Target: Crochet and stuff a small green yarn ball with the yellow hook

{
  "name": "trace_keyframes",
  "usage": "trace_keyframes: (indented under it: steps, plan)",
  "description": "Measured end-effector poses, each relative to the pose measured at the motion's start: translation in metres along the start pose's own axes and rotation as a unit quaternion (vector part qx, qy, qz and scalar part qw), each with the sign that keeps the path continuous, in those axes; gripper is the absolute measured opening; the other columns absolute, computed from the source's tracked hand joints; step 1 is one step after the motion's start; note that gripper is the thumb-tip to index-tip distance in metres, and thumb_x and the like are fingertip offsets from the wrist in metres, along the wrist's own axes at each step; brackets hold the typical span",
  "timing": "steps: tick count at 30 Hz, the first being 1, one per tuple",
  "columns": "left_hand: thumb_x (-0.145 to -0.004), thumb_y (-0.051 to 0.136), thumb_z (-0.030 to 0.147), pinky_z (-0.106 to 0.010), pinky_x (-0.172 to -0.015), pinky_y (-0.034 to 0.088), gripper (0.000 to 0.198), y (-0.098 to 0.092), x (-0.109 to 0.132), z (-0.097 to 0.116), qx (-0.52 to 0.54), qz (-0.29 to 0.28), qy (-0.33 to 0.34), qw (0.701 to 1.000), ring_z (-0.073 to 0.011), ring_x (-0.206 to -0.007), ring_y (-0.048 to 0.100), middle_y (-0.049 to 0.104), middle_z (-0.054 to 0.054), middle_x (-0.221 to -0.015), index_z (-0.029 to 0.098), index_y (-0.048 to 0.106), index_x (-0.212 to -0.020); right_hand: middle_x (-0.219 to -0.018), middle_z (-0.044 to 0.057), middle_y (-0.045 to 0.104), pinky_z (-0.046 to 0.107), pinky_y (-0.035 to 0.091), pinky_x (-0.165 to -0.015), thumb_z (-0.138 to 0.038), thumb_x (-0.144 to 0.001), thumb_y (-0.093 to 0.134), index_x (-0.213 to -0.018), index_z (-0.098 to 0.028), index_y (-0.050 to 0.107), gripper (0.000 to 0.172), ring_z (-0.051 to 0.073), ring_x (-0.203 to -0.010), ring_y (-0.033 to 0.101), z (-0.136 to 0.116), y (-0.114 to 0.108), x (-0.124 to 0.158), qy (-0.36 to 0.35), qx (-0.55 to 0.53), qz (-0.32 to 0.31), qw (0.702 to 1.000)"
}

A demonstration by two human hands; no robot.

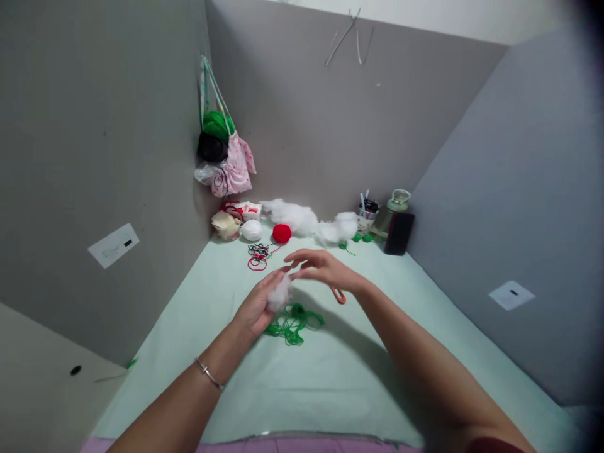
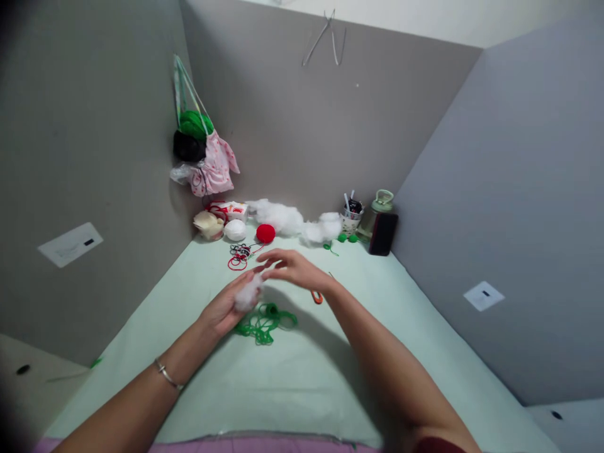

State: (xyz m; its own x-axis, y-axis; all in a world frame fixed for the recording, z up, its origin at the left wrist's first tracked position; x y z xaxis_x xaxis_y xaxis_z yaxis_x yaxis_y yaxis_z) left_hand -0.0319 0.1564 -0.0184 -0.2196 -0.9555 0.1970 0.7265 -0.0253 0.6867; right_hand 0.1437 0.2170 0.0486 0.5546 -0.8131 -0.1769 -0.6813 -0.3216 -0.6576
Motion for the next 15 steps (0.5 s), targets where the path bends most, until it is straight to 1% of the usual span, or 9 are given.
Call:
trace_keyframes:
  steps: [1,3,5,6,7,8,9,12,15]
  plan:
    - [-0.079,0.090,0.036,-0.016,-0.048,0.044,0.034,-0.001,0.000,0.001,-0.005,0.002,-0.001,1.000,-0.0060,-0.056,0.057,0.068,0.001,-0.080,0.016,0.069,-0.097,-0.112,0.006,0.080,0.036,0.060,-0.089,-0.031,-0.092,0.076,-0.111,-0.023,0.079,0.021,0.019,-0.096,0.073,0.013,-0.016,-0.007,0.031,0.010,0.051,0.998]
    - [-0.076,0.091,0.044,-0.015,-0.042,0.036,0.041,-0.002,0.000,0.005,-0.014,0.002,-0.001,1.000,-0.0040,-0.048,0.045,0.055,0.006,-0.066,0.017,0.062,-0.084,-0.109,0.009,0.079,0.039,0.061,-0.089,-0.034,-0.103,0.062,-0.111,-0.018,0.076,0.023,0.019,-0.091,0.072,0.039,-0.052,-0.022,0.073,0.033,0.142,0.987]
    - [-0.075,0.090,0.054,-0.016,-0.041,0.031,0.051,-0.002,0.001,0.008,-0.021,-0.002,0.005,1.000,-0.0039,-0.045,0.038,0.045,0.009,-0.060,0.019,0.053,-0.075,-0.126,0.010,0.072,0.042,0.062,-0.093,-0.038,-0.104,0.064,-0.122,-0.020,0.070,0.026,0.021,-0.105,0.071,0.063,-0.087,-0.035,0.104,0.058,0.226,0.967]
    - [-0.075,0.089,0.058,-0.017,-0.041,0.031,0.055,-0.001,0.002,0.009,-0.025,-0.006,0.008,1.000,-0.0040,-0.045,0.037,0.042,0.010,-0.059,0.020,0.050,-0.072,-0.135,0.010,0.068,0.044,0.062,-0.097,-0.039,-0.104,0.064,-0.128,-0.022,0.068,0.029,0.023,-0.112,0.070,0.072,-0.102,-0.041,0.112,0.067,0.258,0.957]
    - [-0.073,0.089,0.061,-0.017,-0.041,0.030,0.058,0.000,0.002,0.009,-0.030,-0.009,0.010,0.999,-0.0041,-0.045,0.036,0.041,0.010,-0.059,0.020,0.048,-0.070,-0.139,0.011,0.066,0.045,0.061,-0.099,-0.038,-0.104,0.064,-0.131,-0.023,0.067,0.031,0.023,-0.115,0.069,0.081,-0.114,-0.046,0.118,0.076,0.283,0.949]
    - [-0.072,0.088,0.063,-0.017,-0.041,0.030,0.060,0.001,0.002,0.008,-0.036,-0.012,0.010,0.999,-0.0041,-0.045,0.035,0.040,0.010,-0.058,0.020,0.046,-0.069,-0.138,0.011,0.066,0.048,0.061,-0.098,-0.038,-0.103,0.066,-0.133,-0.020,0.065,0.036,0.025,-0.117,0.069,0.088,-0.124,-0.050,0.119,0.082,0.298,0.944]
    - [-0.071,0.088,0.064,-0.017,-0.042,0.030,0.061,0.002,0.002,0.006,-0.044,-0.013,0.010,0.999,-0.0041,-0.045,0.035,0.040,0.010,-0.058,0.020,0.046,-0.067,-0.143,0.011,0.065,0.043,0.060,-0.102,-0.038,-0.106,0.060,-0.128,-0.027,0.069,0.026,0.022,-0.116,0.068,0.095,-0.131,-0.054,0.122,0.087,0.304,0.941]
    - [-0.068,0.089,0.063,-0.018,-0.044,0.032,0.059,0.001,0.001,0.002,-0.073,-0.010,0.004,0.997,-0.0057,-0.046,0.044,0.044,0.008,-0.056,0.019,0.050,-0.066,-0.141,0.011,0.065,0.045,0.060,-0.101,-0.037,-0.105,0.063,-0.130,-0.025,0.068,0.029,0.023,-0.117,0.068,0.110,-0.139,-0.066,0.116,0.094,0.312,0.938]
    - [-0.066,0.092,0.055,-0.019,-0.046,0.035,0.052,-0.001,0.002,0.003,-0.101,-0.003,0.002,0.995,-0.0105,-0.051,0.057,0.054,0.005,-0.056,0.019,0.056,-0.072,-0.140,0.011,0.066,0.044,0.061,-0.100,-0.038,-0.105,0.063,-0.129,-0.025,0.068,0.028,0.023,-0.117,0.068,0.120,-0.132,-0.079,0.101,0.098,0.319,0.937]
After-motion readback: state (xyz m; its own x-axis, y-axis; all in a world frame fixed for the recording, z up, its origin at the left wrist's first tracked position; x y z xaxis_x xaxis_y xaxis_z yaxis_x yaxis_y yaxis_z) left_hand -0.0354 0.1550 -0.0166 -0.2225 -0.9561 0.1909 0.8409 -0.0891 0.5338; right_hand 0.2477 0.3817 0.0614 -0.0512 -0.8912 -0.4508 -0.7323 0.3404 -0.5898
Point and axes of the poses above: each hand's wrist, its own x-axis away from the middle knuckle, its own y-axis out of the palm, z = x × y, the point moved 2 cm from there along -x, towards the middle knuckle
